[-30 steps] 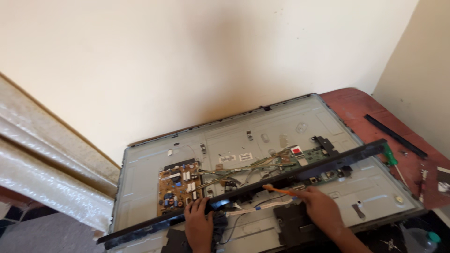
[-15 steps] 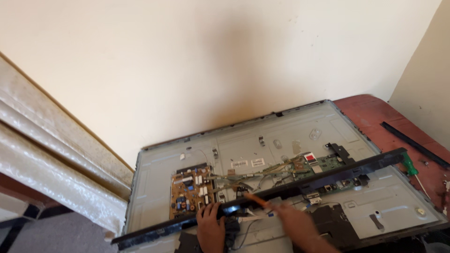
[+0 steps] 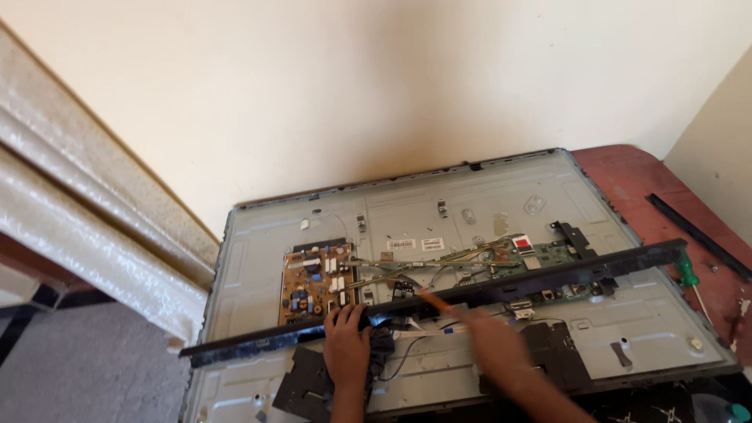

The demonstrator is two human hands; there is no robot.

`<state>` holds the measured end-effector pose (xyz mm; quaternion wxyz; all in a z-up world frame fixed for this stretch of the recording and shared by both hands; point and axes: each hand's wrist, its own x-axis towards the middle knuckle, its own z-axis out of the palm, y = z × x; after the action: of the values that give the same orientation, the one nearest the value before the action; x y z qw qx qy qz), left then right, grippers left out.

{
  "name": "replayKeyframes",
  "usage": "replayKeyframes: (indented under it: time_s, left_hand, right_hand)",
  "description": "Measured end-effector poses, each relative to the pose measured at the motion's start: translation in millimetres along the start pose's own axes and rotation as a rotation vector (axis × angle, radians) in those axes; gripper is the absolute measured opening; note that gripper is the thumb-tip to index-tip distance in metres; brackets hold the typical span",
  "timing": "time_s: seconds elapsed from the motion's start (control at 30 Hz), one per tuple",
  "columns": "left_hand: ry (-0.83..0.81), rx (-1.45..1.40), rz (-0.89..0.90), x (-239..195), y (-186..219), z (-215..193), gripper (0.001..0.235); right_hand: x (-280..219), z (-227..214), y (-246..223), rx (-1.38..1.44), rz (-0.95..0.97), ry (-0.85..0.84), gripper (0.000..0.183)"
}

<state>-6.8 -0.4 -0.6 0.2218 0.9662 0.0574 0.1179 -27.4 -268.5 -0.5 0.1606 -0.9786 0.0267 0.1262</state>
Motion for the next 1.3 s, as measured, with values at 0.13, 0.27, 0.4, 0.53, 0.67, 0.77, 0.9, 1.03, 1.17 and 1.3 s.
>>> replayKeyframes:
  time_s: [0.13, 0.27, 0.4, 0.53, 0.67, 0.77, 0.9, 1.03, 1.17, 1.3]
  left_hand:
    - [0.011, 0.007, 0.018, 0, 0, 0, 0.050]
    - [0.007, 0.008, 0.020, 1, -1, 1, 0.050]
    - [0.013, -0.022, 0.029, 0, -5, 2, 0.049]
    - [0.019, -0.038, 0.038, 1, -7, 3, 0.049]
    - [0.047, -0.051, 0.044, 1, -8, 6, 0.047]
    - [0.033, -0.062, 0.038, 0, -10, 5, 0.048]
    - [0.058, -0.046, 0.052, 0, -9, 5, 0.049]
    - [0.051, -0.049, 0.045, 0, -9, 5, 0.052]
    - [0.044, -0.067, 0.037, 1, -12, 6, 0.049]
    - [0.029, -0.083, 0.014, 1, -12, 7, 0.049]
  right_hand:
    - [5, 18, -60, -0.023, -0.229, -0.026, 0.067]
    - [8, 24, -58, -0.003, -0.320, 0.119, 0.065]
    - [10, 3, -12, -0.011, -0.136, 0.075, 0.057]
    - [-1, -26, 29, -0.057, -0.012, 0.113, 0.048]
    - [-5, -26, 25, -0.045, -0.118, 0.153, 0.051]
    - [7, -7, -7, -0.009, -0.228, 0.101, 0.052]
    - [17, 20, -49, 0.004, -0.460, 0.097, 0.051]
    - [20, 28, -58, -0.013, -0.438, 0.118, 0.047]
    - [21, 10, -28, -0.056, -0.367, 0.125, 0.052]
    - [20, -7, -11, -0.050, -0.350, 0.118, 0.050]
